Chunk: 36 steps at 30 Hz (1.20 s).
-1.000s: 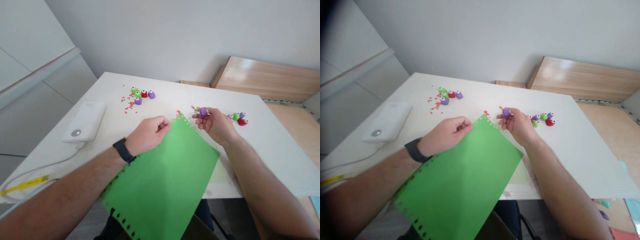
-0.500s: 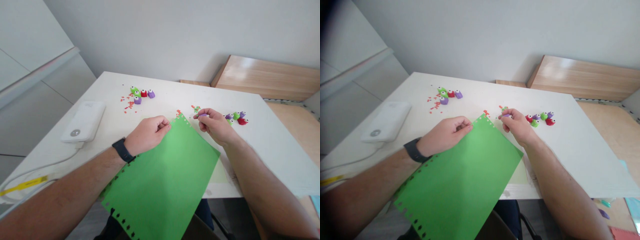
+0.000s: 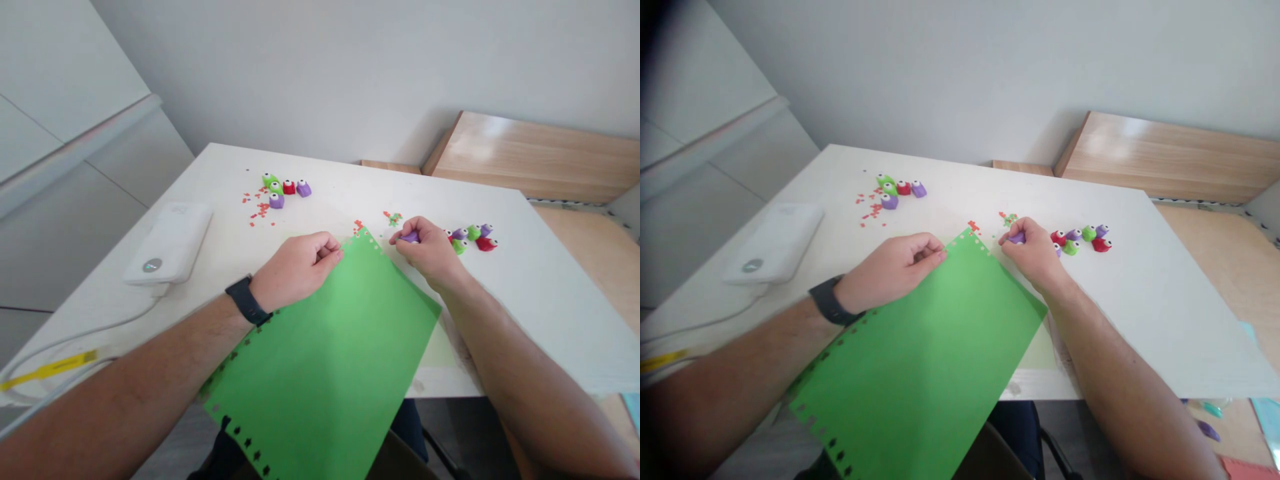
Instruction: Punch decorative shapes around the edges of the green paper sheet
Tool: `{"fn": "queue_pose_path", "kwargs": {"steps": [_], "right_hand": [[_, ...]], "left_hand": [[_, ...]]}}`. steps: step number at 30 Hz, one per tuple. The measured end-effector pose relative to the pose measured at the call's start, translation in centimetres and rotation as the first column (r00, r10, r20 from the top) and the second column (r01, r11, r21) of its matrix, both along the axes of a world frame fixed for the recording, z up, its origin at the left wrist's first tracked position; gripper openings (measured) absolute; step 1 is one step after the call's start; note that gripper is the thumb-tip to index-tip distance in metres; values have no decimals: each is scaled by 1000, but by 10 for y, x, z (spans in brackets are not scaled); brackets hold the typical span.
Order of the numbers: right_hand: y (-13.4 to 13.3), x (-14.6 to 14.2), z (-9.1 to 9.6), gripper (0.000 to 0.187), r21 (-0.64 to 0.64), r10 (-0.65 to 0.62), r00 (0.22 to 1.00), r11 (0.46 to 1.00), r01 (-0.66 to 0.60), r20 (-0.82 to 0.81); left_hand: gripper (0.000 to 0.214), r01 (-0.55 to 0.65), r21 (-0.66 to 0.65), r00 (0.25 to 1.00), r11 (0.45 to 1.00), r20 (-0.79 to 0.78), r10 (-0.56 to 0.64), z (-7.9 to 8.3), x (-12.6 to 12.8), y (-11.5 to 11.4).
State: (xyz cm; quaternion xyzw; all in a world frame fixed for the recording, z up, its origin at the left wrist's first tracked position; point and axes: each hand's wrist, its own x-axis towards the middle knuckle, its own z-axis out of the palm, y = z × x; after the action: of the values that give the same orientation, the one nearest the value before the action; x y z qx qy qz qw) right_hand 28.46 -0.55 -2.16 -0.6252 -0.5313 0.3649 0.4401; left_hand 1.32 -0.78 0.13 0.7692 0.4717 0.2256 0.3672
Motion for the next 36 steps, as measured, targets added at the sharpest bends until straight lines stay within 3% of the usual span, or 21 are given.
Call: {"fn": "queue_pose_path", "kwargs": {"steps": [10, 15, 18, 23, 28, 33, 36], "right_hand": [[3, 1, -2, 25, 88, -106, 993, 991, 101, 47], [1, 2, -1, 26, 34, -72, 995, 997, 70, 69], [0, 1, 2, 26, -6, -50, 997, 999, 50, 52], [-1, 7, 14, 25, 54, -112, 994, 992, 112, -2], [1, 18, 18, 22, 76, -121, 990, 990, 116, 75], [3, 26, 17, 41, 161, -194, 978, 970, 179, 81], [3, 34, 22, 43, 187, -235, 968, 958, 216, 89]], "left_hand": [[25, 0, -4, 1000, 1000, -7, 0, 1, 0, -1], [26, 5, -1, 1000, 1000, -9, -5, 2, 0, -1], [27, 7, -2, 1000, 1000, -9, -7, 1, 0, -1], [27, 15, -4, 1000, 1000, -9, -15, 1, 0, -1], [27, 12, -12, 1000, 1000, -21, -12, 1, 0, -2], [28, 12, -17, 1000, 1000, -23, -12, 1, 0, -1], [29, 12, -15, 1000, 1000, -22, -13, 0, 0, 1]]}}
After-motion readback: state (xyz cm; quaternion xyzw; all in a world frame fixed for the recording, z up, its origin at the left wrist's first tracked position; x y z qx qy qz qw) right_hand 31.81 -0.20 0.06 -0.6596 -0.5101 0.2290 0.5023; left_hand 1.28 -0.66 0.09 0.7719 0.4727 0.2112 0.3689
